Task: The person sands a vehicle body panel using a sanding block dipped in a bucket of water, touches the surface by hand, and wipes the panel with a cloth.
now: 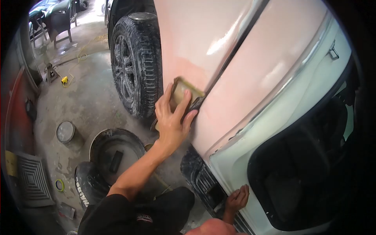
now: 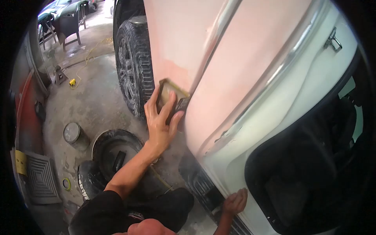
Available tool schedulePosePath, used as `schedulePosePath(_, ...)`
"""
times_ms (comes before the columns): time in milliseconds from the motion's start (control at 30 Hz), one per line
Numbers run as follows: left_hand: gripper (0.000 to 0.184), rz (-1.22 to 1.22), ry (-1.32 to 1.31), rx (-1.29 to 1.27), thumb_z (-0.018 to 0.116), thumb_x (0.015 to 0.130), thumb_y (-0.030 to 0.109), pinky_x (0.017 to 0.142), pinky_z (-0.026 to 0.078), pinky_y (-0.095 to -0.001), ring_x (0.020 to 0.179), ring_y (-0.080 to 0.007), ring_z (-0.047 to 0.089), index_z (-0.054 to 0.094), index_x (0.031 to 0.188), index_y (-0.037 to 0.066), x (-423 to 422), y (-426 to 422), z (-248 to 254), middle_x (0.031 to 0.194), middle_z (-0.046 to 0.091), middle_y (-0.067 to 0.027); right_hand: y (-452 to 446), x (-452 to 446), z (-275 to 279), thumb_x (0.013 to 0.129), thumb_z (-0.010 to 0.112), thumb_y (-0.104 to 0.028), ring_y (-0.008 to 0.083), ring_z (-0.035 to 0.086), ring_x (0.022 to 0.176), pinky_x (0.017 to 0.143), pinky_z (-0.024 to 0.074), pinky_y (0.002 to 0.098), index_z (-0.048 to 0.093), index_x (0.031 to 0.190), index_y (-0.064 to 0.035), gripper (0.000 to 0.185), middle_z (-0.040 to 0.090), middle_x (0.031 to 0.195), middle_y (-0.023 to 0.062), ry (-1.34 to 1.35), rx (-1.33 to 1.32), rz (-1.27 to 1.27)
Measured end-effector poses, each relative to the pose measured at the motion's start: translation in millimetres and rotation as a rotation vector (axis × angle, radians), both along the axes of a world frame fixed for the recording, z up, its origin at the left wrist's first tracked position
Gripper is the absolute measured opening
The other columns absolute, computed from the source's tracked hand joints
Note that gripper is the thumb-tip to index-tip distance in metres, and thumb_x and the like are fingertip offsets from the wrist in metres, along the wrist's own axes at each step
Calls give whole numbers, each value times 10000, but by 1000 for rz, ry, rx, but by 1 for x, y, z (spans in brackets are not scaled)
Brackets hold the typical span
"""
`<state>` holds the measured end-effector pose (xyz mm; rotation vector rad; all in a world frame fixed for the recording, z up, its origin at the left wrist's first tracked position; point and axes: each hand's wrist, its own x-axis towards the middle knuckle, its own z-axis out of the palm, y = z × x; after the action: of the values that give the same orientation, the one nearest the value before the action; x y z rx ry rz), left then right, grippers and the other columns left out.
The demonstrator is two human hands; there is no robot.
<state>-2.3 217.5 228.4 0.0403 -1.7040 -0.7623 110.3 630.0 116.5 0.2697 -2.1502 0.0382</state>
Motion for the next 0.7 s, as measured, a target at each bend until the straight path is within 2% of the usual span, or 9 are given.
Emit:
schedulePosePath(67,586,7,31,-16,830,874,104,1120,401,-493,1345,-435,509,674,1437,59,-5,0,2,1593,448,-303,-5,3,1,1068,526,-144,464,693,1153,1026,576,545,702,1077,102,303,704,1197,279,-14,9,-10)
schedulePosePath(167,561,13,77,-4,806,899,86,1133,397,-498,1358,-448,502,667,1441,48,-15,-9,50,1588,444,-320,0,1,-5,1070,524,-150,462,687,1168,1032,570,555,699,1105,99,307,700,1208,272,-23,-23,-9)
schedulePosePath(300,585,-20,11,-57,802,905,85,1155,385,-501,1384,-462,486,643,1466,37,-4,-3,16,1591,434,-327,-2,3,-1,1069,542,-108,467,700,1140,1009,573,530,701,1125,105,272,710,1196,274,11,23,-12)
schedulePosePath(400,580,35,12,-107,796,917,95,1160,384,-508,1403,-478,472,638,1474,45,-5,-6,23,1590,433,-325,0,3,-2,1066,544,-101,461,700,1147,1013,572,531,700,1127,106,266,708,1209,277,-4,8,-8)
schedulePosePath(467,581,5,69,-63,769,943,88,1169,370,-541,1430,-487,450,616,1503,67,-18,-13,61,1589,424,-332,-2,5,-7,1062,538,-95,451,686,1185,1026,569,534,693,1146,103,266,696,1252,265,-24,1,-49)
schedulePosePath(533,580,-26,62,-42,754,952,73,1185,362,-536,1454,-475,434,606,1513,69,-17,-12,62,1591,422,-334,0,6,-4,1056,529,-90,438,679,1214,1028,574,542,684,1173,93,266,686,1284,242,-61,11,-60)
schedulePosePath(633,573,17,-42,-111,746,961,63,1197,363,-510,1462,-466,435,603,1516,70,-5,-3,4,1581,437,-325,6,6,-10,1070,516,-121,454,660,1237,1052,558,550,679,1192,97,299,675,1310,243,-80,-5,-52)
schedulePosePath(700,558,33,-5,-138,732,977,61,1201,364,-495,1465,-463,436,598,1519,68,-5,-7,26,1580,433,-321,3,8,-5,1077,509,-136,460,652,1244,1063,549,552,674,1191,105,313,667,1319,246,-86,-6,-44)
